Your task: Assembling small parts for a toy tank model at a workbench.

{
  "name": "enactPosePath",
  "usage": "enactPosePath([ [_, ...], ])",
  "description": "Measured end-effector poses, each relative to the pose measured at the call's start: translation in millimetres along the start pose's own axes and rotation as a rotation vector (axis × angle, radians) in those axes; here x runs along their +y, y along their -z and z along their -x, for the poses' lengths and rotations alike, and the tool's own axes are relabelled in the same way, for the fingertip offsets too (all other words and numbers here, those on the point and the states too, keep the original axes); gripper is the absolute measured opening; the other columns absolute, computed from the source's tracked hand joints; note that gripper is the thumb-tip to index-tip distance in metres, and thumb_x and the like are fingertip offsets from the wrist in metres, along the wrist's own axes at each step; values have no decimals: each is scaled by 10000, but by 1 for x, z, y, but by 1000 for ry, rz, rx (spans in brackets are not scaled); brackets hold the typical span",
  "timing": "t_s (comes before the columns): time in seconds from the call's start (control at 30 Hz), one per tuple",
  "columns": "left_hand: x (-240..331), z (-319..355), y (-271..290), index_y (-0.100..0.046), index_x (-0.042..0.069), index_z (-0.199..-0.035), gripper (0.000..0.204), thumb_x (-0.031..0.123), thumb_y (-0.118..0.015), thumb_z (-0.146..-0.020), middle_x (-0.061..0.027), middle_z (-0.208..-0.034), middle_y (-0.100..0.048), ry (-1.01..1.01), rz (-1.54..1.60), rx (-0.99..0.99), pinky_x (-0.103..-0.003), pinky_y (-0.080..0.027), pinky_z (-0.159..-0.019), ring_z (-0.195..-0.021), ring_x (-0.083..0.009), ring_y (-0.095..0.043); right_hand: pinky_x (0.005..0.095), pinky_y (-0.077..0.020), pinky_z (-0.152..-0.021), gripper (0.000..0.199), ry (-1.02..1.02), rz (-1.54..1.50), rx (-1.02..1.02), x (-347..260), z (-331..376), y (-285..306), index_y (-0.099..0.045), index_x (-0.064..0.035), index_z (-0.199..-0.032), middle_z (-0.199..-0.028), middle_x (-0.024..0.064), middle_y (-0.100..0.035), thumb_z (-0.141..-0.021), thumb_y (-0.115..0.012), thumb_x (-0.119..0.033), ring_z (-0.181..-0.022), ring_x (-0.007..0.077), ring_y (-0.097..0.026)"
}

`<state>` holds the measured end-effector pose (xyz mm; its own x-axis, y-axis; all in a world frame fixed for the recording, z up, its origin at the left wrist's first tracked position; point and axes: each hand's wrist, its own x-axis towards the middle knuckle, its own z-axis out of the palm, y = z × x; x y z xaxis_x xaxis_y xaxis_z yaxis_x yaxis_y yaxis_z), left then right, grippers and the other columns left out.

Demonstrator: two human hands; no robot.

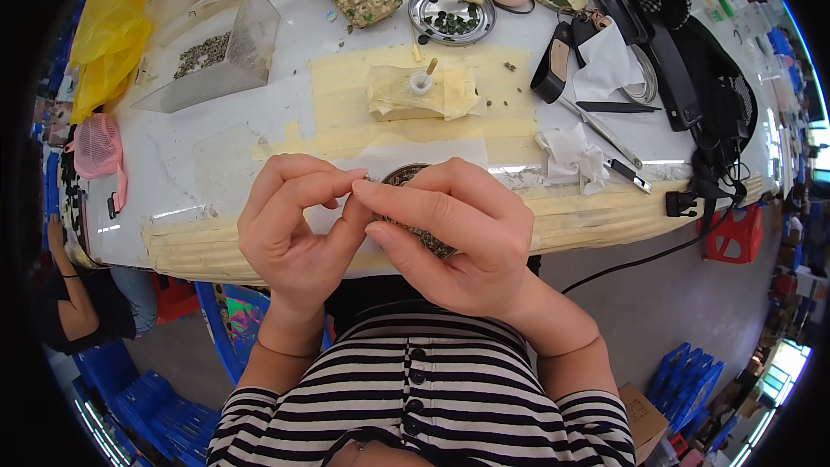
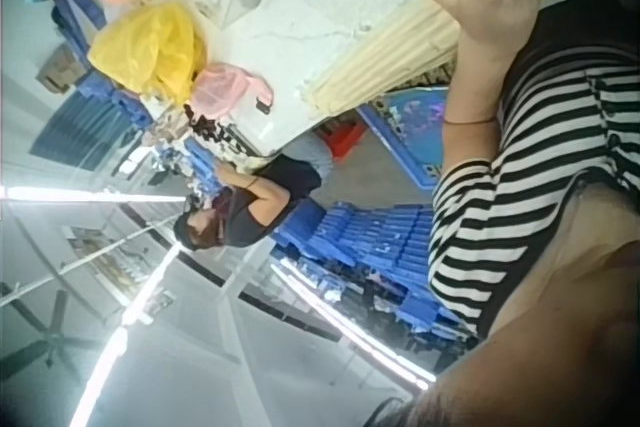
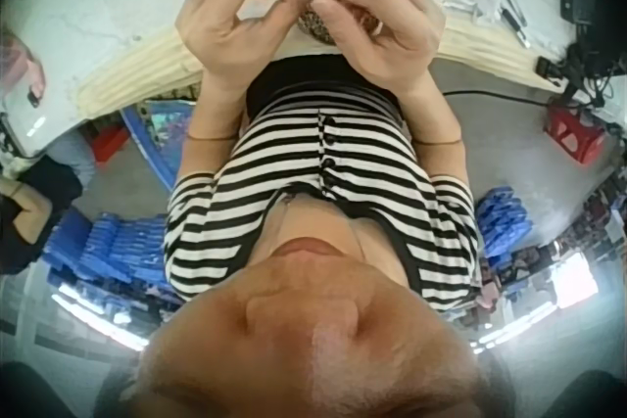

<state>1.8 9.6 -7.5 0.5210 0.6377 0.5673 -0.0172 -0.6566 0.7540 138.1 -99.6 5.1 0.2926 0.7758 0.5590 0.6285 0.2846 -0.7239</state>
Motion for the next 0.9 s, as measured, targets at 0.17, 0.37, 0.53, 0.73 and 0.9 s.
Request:
enactPosePath([
  [0.17, 0, 0, -1, -737, 20, -912, 249, -74, -806, -693, -70, -833, -644, -2, 13, 6, -254, -492, -598, -702, -155, -609, 236, -467, -531, 339, -12, 103, 46, 1, 1, -5, -745, -26, -1083, -816, 69, -650, -747, -783, -12, -614, 139, -593],
  [0.37, 0, 1, 0, -745, 29, -926, 267, -65, -814, -686, -70, -822, -652, 8, 51, 6, -263, -505, -598, -701, -170, -633, 216, -467, -546, 288, -180, -104, 5, 3, 0, -2, -727, -4, -1095, -820, 61, -654, -808, -752, -10, -613, 92, -587],
  [0.53, 1, 1, 1, -748, 34, -926, 270, -66, -815, -684, -67, -822, -652, 11, 54, 8, -264, -502, -598, -699, -169, -632, 204, -464, -563, 262, -242, -196, -6, 4, 0, -3, -723, 8, -1092, -820, 62, -655, -831, -737, -10, -622, 81, -593],
  [0.73, 1, 1, 1, -751, 34, -925, 273, -65, -818, -679, -66, -822, -649, 4, 42, 2, -263, -502, -598, -697, -169, -630, 209, -464, -569, 214, -252, -194, -3, 4, -1, -1, -729, 15, -1052, -819, 66, -661, -841, -735, -23, -622, 83, -593],
  [0.9, 1, 1, 0, -751, 34, -922, 270, -65, -818, -680, -65, -821, -646, 12, 45, 4, -263, -501, -599, -700, -170, -630, 214, -458, -565, 182, -298, -247, -2, 4, 1, -3, -734, 11, -1021, -805, 60, -663, -844, -735, -26, -618, 83, -587],
])
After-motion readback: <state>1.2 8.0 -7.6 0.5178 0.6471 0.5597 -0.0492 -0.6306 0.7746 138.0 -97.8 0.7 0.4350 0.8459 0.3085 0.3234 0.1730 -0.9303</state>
